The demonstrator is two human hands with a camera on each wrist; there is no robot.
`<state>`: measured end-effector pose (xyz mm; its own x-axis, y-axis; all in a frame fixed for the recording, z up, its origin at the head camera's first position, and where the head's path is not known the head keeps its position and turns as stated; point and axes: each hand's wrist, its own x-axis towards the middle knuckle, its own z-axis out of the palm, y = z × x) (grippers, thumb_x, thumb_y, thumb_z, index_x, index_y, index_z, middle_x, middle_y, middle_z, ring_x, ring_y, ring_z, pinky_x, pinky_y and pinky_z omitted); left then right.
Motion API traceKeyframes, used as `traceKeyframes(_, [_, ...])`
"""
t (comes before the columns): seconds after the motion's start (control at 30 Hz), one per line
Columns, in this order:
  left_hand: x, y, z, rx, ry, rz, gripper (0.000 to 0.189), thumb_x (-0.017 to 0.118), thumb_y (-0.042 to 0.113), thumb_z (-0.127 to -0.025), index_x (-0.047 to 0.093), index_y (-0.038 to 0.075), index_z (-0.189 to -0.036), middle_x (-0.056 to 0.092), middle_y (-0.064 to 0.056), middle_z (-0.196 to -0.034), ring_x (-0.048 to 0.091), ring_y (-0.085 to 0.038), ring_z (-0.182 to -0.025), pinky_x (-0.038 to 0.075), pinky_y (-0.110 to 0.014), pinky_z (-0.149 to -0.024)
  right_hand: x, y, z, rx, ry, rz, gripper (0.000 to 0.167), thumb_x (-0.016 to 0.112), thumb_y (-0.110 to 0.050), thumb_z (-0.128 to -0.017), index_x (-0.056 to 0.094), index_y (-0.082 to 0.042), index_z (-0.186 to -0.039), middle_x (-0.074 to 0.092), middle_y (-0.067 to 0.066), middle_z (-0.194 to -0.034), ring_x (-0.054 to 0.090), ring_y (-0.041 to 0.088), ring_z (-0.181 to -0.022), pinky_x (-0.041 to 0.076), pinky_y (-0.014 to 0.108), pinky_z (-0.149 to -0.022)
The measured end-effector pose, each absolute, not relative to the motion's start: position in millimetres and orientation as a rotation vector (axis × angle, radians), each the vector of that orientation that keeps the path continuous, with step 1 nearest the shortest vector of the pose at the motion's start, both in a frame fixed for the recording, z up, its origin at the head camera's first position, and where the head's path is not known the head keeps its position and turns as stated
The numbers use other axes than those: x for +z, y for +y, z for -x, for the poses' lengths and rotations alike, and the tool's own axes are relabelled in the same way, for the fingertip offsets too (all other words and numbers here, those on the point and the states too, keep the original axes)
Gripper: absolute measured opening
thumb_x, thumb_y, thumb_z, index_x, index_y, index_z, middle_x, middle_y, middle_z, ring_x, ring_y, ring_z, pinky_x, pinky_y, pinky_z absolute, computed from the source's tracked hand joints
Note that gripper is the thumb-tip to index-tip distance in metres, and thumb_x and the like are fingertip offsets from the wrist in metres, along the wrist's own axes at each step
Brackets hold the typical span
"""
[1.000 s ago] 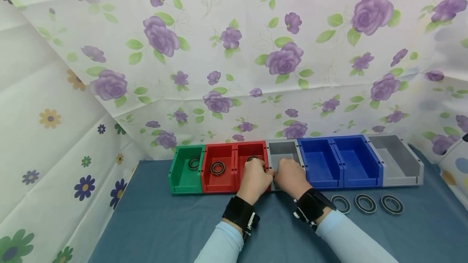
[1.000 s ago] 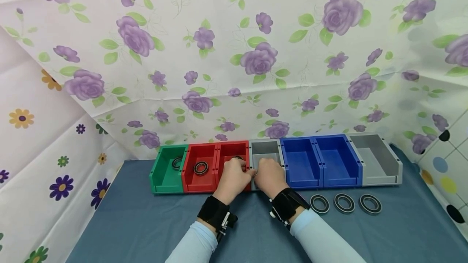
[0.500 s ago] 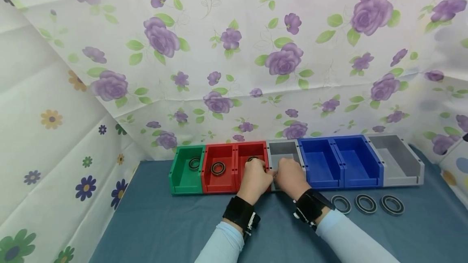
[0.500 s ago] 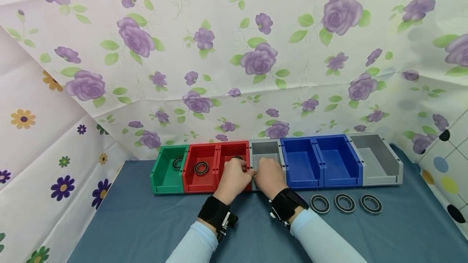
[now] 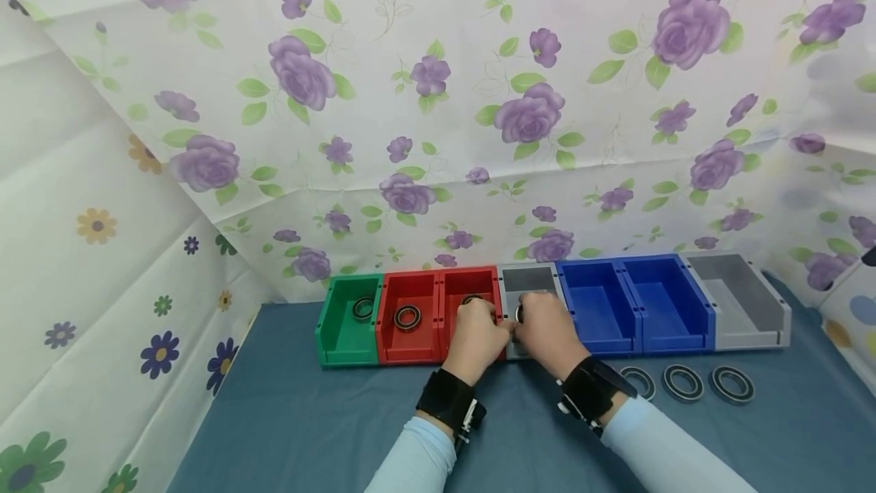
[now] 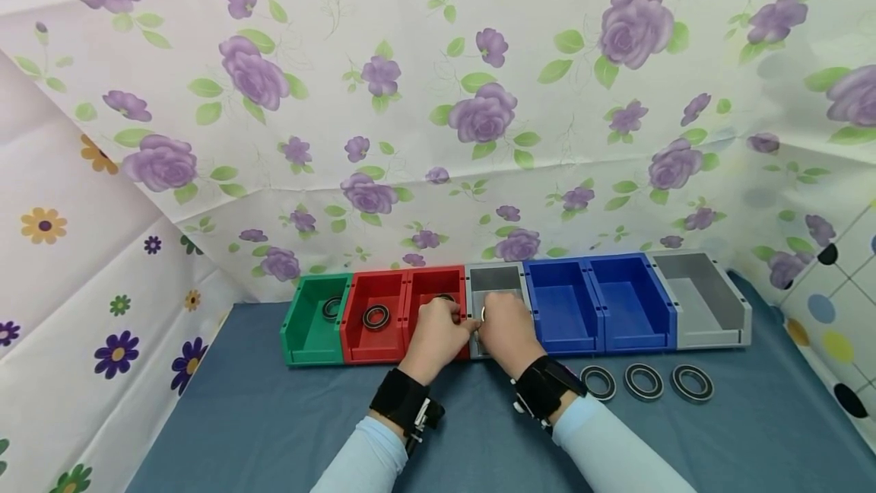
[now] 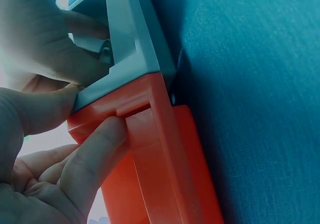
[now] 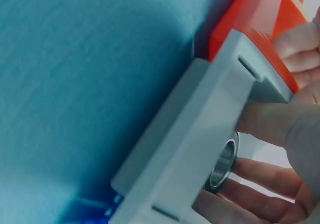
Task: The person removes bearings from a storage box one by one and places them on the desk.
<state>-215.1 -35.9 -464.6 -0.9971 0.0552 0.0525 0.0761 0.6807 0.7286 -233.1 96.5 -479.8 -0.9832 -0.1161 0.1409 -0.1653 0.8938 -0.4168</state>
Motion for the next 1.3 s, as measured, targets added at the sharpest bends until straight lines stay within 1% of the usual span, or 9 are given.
traceKeyframes(0.07, [-464.6, -35.4, 215.5, -1.232, -2.856, 0.116, 0.035, 0.071, 0.022, -0.081, 0.051, 0.009, -0.055, 0.036, 0.0, -0.047, 0.041, -0.014, -0.039, 0.027, -0.025, -0.037, -475.2, 99.3, 231.2, 0.65, -2.908, -0.226, 0.014, 0.073, -0.015, -0.074, 0.065, -0.007, -0.082, 0.059, 0.005, -0.072, 0.054, 0.02, -0.065, 0.044, 0.033, -0.056])
traceKeyframes(0.13, [-464.6, -35.1, 215.8, -1.232, -2.852, 0.124, 0.036, 0.071, 0.022, -0.081, 0.051, 0.009, -0.055, 0.035, 0.0, -0.047, 0.041, -0.014, -0.038, 0.026, -0.025, -0.037, -470.8, 102.1, 229.0, 0.662, -2.881, -0.222, 0.023, 0.073, -0.015, -0.075, 0.067, -0.003, -0.094, 0.063, 0.01, -0.083, 0.059, 0.023, -0.075, 0.049, 0.038, -0.063])
traceKeyframes(0.23, [-464.7, -35.3, 216.4, -1.224, -2.852, 0.13, 0.038, 0.072, 0.024, -0.081, 0.049, 0.009, -0.054, 0.033, 0.0, -0.048, 0.039, -0.015, -0.038, 0.025, -0.025, -0.037, -466.6, 106.0, 226.4, 0.676, -2.833, -0.233, 0.037, 0.074, -0.017, -0.076, 0.066, -0.002, -0.108, 0.066, 0.014, -0.099, 0.063, 0.027, -0.089, 0.052, 0.044, -0.075])
traceKeyframes(0.37, [-465.1, -36.0, 217.3, -1.208, -2.864, 0.138, 0.041, 0.071, 0.026, -0.081, 0.046, 0.01, -0.053, 0.031, 0.0, -0.048, 0.037, -0.015, -0.037, 0.023, -0.025, -0.037, -463.1, 111.2, 223.9, 0.69, -2.763, -0.279, 0.038, 0.074, -0.02, -0.076, 0.066, -0.003, -0.109, 0.065, 0.015, -0.105, 0.063, 0.029, -0.094, 0.053, 0.043, -0.075])
traceKeyframes(0.5, [-464.7, -37.1, 218.0, -1.217, -2.866, 0.154, 0.041, 0.071, 0.028, -0.082, 0.048, 0.01, -0.053, 0.032, 0.0, -0.047, 0.041, -0.016, -0.037, 0.025, -0.025, -0.037, -457.8, 116.5, 221.8, 0.698, -2.704, -0.293, 0.04, 0.076, -0.022, -0.076, 0.065, -0.006, -0.11, 0.065, 0.014, -0.109, 0.062, 0.029, -0.099, 0.054, 0.042, -0.076])
traceKeyframes(0.7, [-465.3, -39.2, 216.9, -1.209, -2.867, 0.14, 0.041, 0.072, 0.029, -0.081, 0.048, 0.01, -0.053, 0.033, 0.001, -0.047, 0.041, -0.015, -0.038, 0.026, -0.025, -0.038, -445.7, 122.4, 216.8, 0.714, -2.634, -0.321, 0.043, 0.077, -0.025, -0.076, 0.064, -0.008, -0.113, 0.064, 0.015, -0.114, 0.06, 0.029, -0.102, 0.054, 0.041, -0.076])
traceKeyframes(0.93, [-466.4, -38.2, 216.6, -1.198, -2.873, 0.146, 0.036, 0.072, 0.032, -0.08, 0.056, 0.012, -0.056, 0.043, -0.001, -0.048, 0.048, -0.013, -0.042, 0.035, -0.026, -0.04, -429.2, 132.6, 207.3, 0.69, -2.517, -0.352, 0.045, 0.078, -0.023, -0.074, 0.064, -0.011, -0.115, 0.064, 0.013, -0.114, 0.06, 0.028, -0.104, 0.055, 0.041, -0.076])
traceKeyframes(1.13, [-464.3, -37.6, 215.4, -1.209, -2.863, 0.15, 0.034, 0.073, 0.031, -0.08, 0.057, 0.011, -0.058, 0.044, -0.001, -0.048, 0.047, -0.013, -0.042, 0.034, -0.026, -0.04, -418.0, 139.3, 198.4, 0.68, -2.461, -0.376, 0.047, 0.078, -0.022, -0.073, 0.064, -0.011, -0.116, 0.062, 0.011, -0.118, 0.059, 0.027, -0.109, 0.054, 0.042, -0.077])
traceKeyframes(1.3, [-462.7, -36.6, 214.4, -1.236, -2.86, 0.146, 0.033, 0.073, 0.029, -0.08, 0.057, 0.011, -0.058, 0.043, -0.001, -0.048, 0.047, -0.014, -0.042, 0.034, -0.026, -0.04, -409.5, 143.3, 189.3, 0.663, -2.443, -0.373, 0.05, 0.078, -0.02, -0.071, 0.063, -0.011, -0.118, 0.063, 0.011, -0.117, 0.062, 0.027, -0.105, 0.055, 0.042, -0.075])
